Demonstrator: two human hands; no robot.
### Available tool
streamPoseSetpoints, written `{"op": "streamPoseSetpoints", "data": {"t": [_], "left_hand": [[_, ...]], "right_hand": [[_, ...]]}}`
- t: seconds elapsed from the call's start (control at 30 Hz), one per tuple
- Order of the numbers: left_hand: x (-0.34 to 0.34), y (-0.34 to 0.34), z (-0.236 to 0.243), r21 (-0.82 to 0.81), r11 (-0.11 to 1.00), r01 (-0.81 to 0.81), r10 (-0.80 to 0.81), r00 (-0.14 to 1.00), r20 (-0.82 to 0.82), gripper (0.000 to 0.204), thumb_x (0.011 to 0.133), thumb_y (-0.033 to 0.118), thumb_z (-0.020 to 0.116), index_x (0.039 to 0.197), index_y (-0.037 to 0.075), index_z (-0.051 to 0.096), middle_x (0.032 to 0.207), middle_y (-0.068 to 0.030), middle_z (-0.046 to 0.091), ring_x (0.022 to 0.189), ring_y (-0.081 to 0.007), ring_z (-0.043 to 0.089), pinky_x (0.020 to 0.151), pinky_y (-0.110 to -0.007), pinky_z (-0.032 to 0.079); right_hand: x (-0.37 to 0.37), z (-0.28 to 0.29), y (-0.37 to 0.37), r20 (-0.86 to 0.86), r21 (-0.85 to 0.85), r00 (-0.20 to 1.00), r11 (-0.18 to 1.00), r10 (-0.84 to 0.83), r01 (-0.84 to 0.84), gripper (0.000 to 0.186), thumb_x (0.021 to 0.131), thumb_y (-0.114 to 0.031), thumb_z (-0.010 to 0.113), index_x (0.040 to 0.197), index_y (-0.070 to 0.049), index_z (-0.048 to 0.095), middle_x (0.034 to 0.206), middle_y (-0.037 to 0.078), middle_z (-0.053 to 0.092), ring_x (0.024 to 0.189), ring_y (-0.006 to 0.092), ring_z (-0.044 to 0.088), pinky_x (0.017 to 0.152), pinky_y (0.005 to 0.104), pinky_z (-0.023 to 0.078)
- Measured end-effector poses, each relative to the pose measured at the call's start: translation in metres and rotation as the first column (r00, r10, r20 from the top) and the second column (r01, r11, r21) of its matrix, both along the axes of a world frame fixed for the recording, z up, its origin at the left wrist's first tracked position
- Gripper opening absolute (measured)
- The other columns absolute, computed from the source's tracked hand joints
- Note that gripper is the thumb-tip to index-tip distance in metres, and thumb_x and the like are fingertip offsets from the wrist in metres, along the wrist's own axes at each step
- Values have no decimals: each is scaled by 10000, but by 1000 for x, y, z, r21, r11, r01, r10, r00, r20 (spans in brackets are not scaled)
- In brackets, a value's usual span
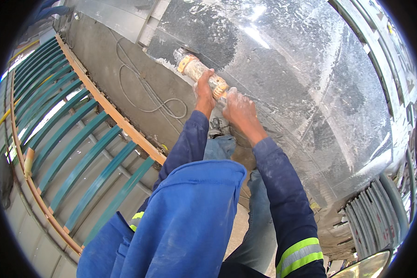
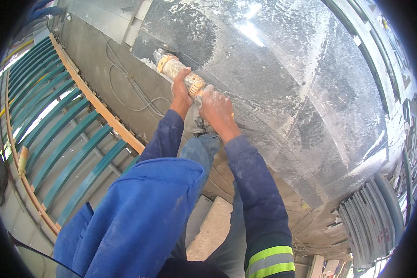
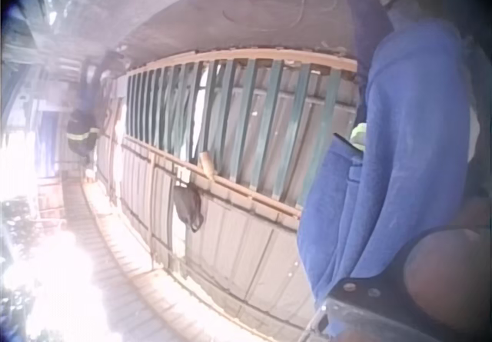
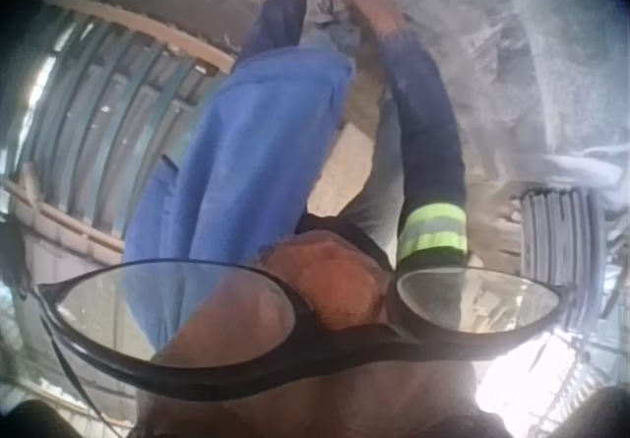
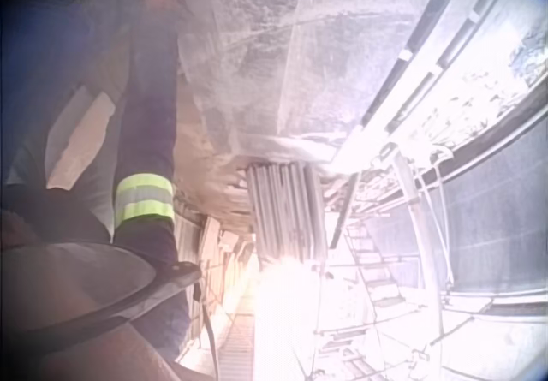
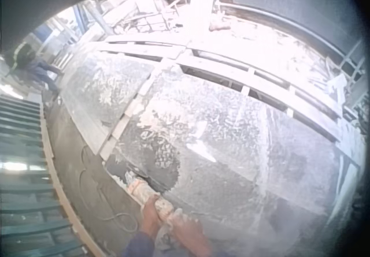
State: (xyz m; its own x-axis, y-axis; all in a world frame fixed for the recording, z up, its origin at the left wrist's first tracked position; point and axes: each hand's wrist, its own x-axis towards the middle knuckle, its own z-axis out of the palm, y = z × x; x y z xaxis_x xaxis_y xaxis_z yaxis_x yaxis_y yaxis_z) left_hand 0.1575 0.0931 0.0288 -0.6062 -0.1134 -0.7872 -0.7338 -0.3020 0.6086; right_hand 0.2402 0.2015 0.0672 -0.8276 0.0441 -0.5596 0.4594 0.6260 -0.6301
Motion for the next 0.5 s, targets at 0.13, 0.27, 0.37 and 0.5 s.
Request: {"op": "streamPoseSetpoints", "data": {"t": [0.13, 0.27, 0.37, 0.5], "left_hand": [[-17, -6, -7, -45, 999, 5, -6, 1000, -20, 275, 784, 201, 659, 983, 58, 534, 833, -70, 568, 703, -234, 630, 637, -398, 565], [-29, -12, -17, -28, 999, 25, -26, 1000, -14, 278, 786, 202, 658, 985, 54, 533, 833, -74, 568, 698, -239, 629, 635, -395, 567], [-25, -9, -10, -25, 1000, 16, -16, 1000, 13, 267, 797, 199, 649, 992, 56, 536, 836, -75, 569, 701, -237, 630, 636, -393, 569], [-4, -2, 2, -16, 1000, 15, -15, 1000, 1, 241, 815, 192, 633, 998, 67, 539, 840, -73, 572, 703, -228, 630, 634, -391, 569]], "right_hand": [[-14, -11, -7, -60, -4, 998, 1000, -26, 26, 222, 765, -73, 596, 956, 28, 548, 868, 246, 686, 863, 383, 691, 756, 450, 551], [-23, -19, -13, -75, 8, 996, 999, -38, 39, 197, 770, -71, 589, 935, 28, 549, 848, 249, 685, 843, 388, 692, 744, 458, 552], [-19, -17, -12, -54, -2, 998, 999, -35, 35, 219, 775, -72, 591, 964, 28, 546, 871, 246, 687, 861, 389, 689, 772, 464, 546], [-2, -6, -4, -15, -12, 1000, 1000, -20, 20, 229, 775, -75, 594, 973, 30, 543, 881, 242, 689, 861, 392, 688, 784, 467, 543]]}}
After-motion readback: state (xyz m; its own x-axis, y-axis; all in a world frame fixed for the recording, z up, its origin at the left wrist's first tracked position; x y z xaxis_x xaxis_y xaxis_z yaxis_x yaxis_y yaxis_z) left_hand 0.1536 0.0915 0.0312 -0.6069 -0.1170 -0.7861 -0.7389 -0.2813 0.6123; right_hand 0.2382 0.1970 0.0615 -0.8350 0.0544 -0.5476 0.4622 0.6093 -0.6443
